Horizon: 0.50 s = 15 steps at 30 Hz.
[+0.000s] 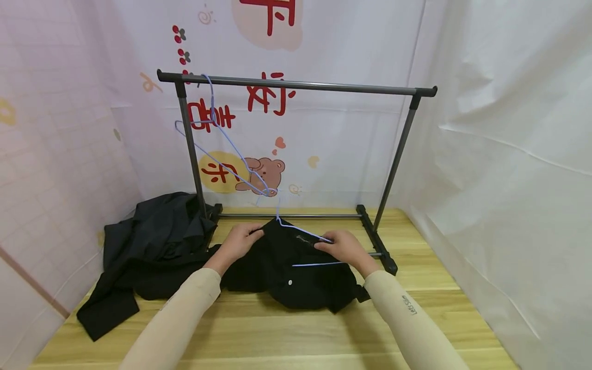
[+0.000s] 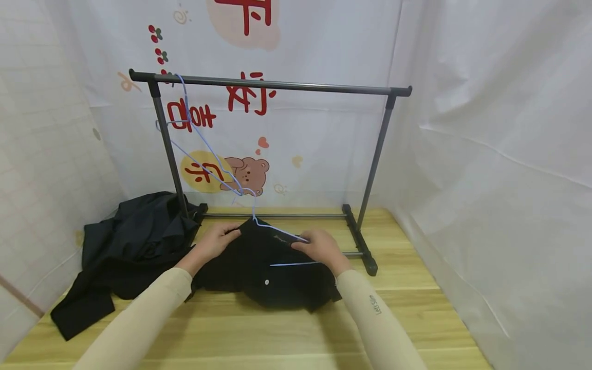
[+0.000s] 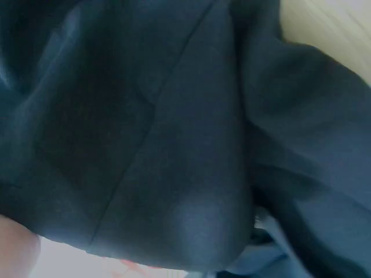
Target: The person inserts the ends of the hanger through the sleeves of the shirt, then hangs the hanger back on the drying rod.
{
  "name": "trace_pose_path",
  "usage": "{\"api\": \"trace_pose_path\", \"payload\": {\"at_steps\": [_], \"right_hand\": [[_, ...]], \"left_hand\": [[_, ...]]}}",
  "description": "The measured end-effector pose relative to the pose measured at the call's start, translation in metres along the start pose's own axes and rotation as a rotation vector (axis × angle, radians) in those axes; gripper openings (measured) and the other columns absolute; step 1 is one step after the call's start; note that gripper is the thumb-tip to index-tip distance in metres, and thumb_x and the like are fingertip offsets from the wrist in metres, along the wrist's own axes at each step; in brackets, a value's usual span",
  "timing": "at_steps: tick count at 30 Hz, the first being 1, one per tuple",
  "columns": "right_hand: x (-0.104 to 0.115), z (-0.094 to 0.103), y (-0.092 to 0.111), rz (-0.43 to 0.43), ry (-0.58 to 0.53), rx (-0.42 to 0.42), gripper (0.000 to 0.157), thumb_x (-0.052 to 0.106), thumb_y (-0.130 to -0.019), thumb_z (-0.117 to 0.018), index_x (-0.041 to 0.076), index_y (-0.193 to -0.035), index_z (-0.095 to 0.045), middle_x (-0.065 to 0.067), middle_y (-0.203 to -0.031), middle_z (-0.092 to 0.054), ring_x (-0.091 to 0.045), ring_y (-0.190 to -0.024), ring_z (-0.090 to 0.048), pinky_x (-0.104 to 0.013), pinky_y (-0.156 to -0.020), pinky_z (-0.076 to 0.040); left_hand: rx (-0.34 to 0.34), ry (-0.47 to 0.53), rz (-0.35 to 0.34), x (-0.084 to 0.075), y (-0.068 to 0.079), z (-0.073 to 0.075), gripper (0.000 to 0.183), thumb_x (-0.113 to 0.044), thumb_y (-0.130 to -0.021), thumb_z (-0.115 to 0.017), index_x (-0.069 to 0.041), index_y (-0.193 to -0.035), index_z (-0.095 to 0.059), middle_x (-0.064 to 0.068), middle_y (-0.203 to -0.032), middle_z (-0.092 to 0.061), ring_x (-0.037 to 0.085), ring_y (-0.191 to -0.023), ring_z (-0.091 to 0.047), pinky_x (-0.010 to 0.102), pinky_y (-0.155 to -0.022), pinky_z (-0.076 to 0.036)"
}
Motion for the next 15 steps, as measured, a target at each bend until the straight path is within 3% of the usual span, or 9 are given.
{"api": "trace_pose_path", "payload": {"at_steps": [3,6,8,12,15], "right_hand": [[-0.019,-0.003,0.009,-0.086,-0.144,0.034,0.026,0.035,-0.093,-0.07,0.009,-0.089,-0.07,0.004,-0.08,-0.062,-0.01,-0.064,-0.056,-0.031,-0.065,-0.05],[-0.035,-0.009,0.018,-0.177,-0.265,0.029,0.035,0.035,-0.091,-0.073,0.008,-0.112,-0.07,-0.002,-0.098,-0.07,-0.016,-0.078,-0.067,-0.037,-0.075,-0.055],[-0.041,-0.015,0.024,-0.226,-0.31,0.033,0.041,0.036,-0.09,-0.074,0.007,-0.118,-0.068,-0.003,-0.098,-0.071,-0.019,-0.081,-0.067,-0.04,-0.078,-0.054],[-0.043,-0.03,0.035,-0.244,-0.273,0.084,0.044,0.037,-0.088,-0.076,0.006,-0.117,-0.068,-0.002,-0.104,-0.07,-0.02,-0.093,-0.065,-0.042,-0.084,-0.052],[-0.041,-0.041,0.041,-0.197,-0.179,0.145,0.033,0.029,-0.09,-0.075,0.001,-0.105,-0.07,-0.002,-0.096,-0.067,-0.02,-0.091,-0.061,-0.04,-0.081,-0.051]], "left_hand": [[-0.008,0.052,0.04,0.013,0.006,0.01,0.037,-0.017,-0.105,-0.052,0.0,-0.137,-0.059,0.02,-0.135,-0.058,0.037,-0.125,-0.054,0.053,-0.103,-0.042],[-0.024,0.099,0.069,0.025,0.011,0.019,0.035,-0.016,-0.105,-0.052,0.0,-0.135,-0.06,0.019,-0.133,-0.06,0.036,-0.122,-0.055,0.052,-0.103,-0.043],[-0.036,0.115,0.093,0.032,0.013,0.024,0.034,-0.017,-0.105,-0.051,-0.002,-0.134,-0.061,0.019,-0.131,-0.061,0.035,-0.12,-0.056,0.051,-0.102,-0.043],[-0.064,0.139,0.142,0.039,0.016,0.031,0.034,-0.022,-0.105,-0.051,-0.005,-0.133,-0.063,0.017,-0.13,-0.062,0.032,-0.117,-0.057,0.049,-0.1,-0.044],[-0.072,0.145,0.149,0.039,0.017,0.033,0.035,-0.022,-0.105,-0.052,-0.004,-0.133,-0.063,0.017,-0.13,-0.062,0.032,-0.118,-0.057,0.049,-0.101,-0.043]]}}
Point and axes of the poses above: each hand's wrist, its own y-axis away from the middle knuckle, its own z-axis out of the back of the hand, x = y × z, the point moved 6 cm from there along -y, towards the middle knuckle
